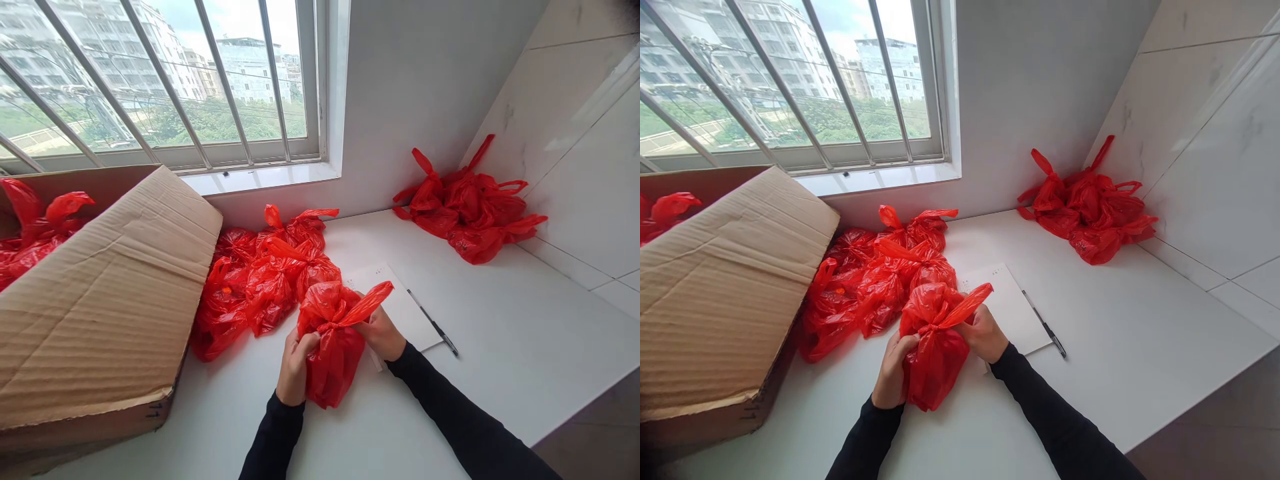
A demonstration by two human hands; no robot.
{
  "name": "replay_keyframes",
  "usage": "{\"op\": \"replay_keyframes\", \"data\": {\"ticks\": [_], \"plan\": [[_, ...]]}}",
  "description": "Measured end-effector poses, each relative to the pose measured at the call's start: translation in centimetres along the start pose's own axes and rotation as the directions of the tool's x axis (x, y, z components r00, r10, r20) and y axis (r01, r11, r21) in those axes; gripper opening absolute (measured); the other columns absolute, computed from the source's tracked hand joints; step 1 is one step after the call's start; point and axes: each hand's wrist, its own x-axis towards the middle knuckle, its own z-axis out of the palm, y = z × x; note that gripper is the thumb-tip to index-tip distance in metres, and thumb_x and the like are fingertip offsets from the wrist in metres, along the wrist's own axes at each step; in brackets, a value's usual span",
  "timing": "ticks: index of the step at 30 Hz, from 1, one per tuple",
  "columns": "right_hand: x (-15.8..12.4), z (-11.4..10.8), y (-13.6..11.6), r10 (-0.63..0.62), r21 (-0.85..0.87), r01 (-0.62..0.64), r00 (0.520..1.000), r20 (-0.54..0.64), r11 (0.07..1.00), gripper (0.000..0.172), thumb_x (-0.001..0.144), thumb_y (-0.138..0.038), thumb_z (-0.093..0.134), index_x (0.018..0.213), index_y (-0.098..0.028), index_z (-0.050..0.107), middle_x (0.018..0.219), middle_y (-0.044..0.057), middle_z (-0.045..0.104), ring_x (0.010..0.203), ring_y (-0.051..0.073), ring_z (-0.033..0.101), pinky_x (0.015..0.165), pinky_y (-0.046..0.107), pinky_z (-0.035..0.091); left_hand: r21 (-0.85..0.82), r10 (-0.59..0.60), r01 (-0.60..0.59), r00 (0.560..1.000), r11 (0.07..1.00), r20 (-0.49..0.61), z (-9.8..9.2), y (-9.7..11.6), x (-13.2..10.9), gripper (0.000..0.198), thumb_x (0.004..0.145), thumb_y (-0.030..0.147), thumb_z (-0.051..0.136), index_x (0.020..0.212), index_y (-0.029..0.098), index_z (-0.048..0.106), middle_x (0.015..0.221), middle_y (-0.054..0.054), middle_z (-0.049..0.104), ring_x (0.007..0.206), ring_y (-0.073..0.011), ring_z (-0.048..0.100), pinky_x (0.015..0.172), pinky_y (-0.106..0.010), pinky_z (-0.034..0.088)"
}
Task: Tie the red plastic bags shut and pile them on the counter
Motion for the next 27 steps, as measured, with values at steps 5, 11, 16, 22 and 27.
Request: {"op": "replay_keyframes", "data": {"ticks": [5,11,16,22,27], "plan": [[-0.3,-0.1,0.6,-0.001,0.066,0.005,0.999,-0.055,0.998,0.04,0.082,-0.046,0.072,0.112,-0.021,0.062,0.107,0.009,0.07,0.096,0.027,0.067,0.088,0.041,0.054,0.023,-0.006,0.007,1.0,1.0,-0.006,0.1,0.0,0.2,0.024,0.081,0.039,0.073,0.089,0.017,0.072,0.08,-0.002,0.073,0.071,-0.0167,0.062,0.067,-0.025,0.05],[-0.2,0.3,0.8,0.081,0.143,-0.066,0.992,-0.1,0.987,0.051,0.085,-0.039,0.069,0.13,-0.03,0.048,0.123,0.007,0.064,0.101,0.024,0.067,0.09,0.039,0.054,0.054,0.003,-0.002,1.0,0.999,-0.018,0.1,-0.3,0.5,0.032,0.076,0.039,0.079,0.098,0.016,0.076,0.081,-0.005,0.077,0.075,-0.0223,0.069,0.07,-0.03,0.053],[-0.2,0.2,0.7,0.064,0.188,-0.053,0.996,-0.054,0.981,0.041,0.085,-0.038,0.069,0.122,-0.024,0.056,0.113,0.007,0.069,0.096,0.023,0.068,0.088,0.038,0.054,0.079,0.018,-0.017,1.0,0.997,-0.015,0.3,0.0,0.5,0.039,0.071,0.039,0.082,0.101,0.015,0.076,0.083,-0.008,0.078,0.079,-0.0253,0.071,0.072,-0.031,0.055],[-0.4,-0.3,-0.2,0.007,0.13,0.006,0.995,-0.096,0.991,0.032,0.078,-0.037,0.078,0.1,-0.023,0.06,0.096,0.005,0.072,0.087,0.023,0.068,0.08,0.037,0.054,0.102,0.059,-0.062,0.998,0.993,0.029,0.3,0.2,0.5,0.043,0.075,0.033,0.08,0.114,0.019,0.071,0.098,-0.008,0.078,0.104,-0.0298,0.068,0.095,-0.039,0.051],[-0.5,0.0,-0.6,0.045,0.159,-0.035,0.997,-0.059,0.987,0.049,0.081,-0.046,0.072,0.123,-0.026,0.055,0.119,0.01,0.069,0.106,0.028,0.067,0.094,0.045,0.054,0.074,0.047,-0.048,0.999,0.996,0.014,0.3,0.1,0.5,0.04,0.072,0.032,0.081,0.108,0.017,0.072,0.101,-0.009,0.077,0.101,-0.03,0.069,0.09,-0.036,0.053]]}}
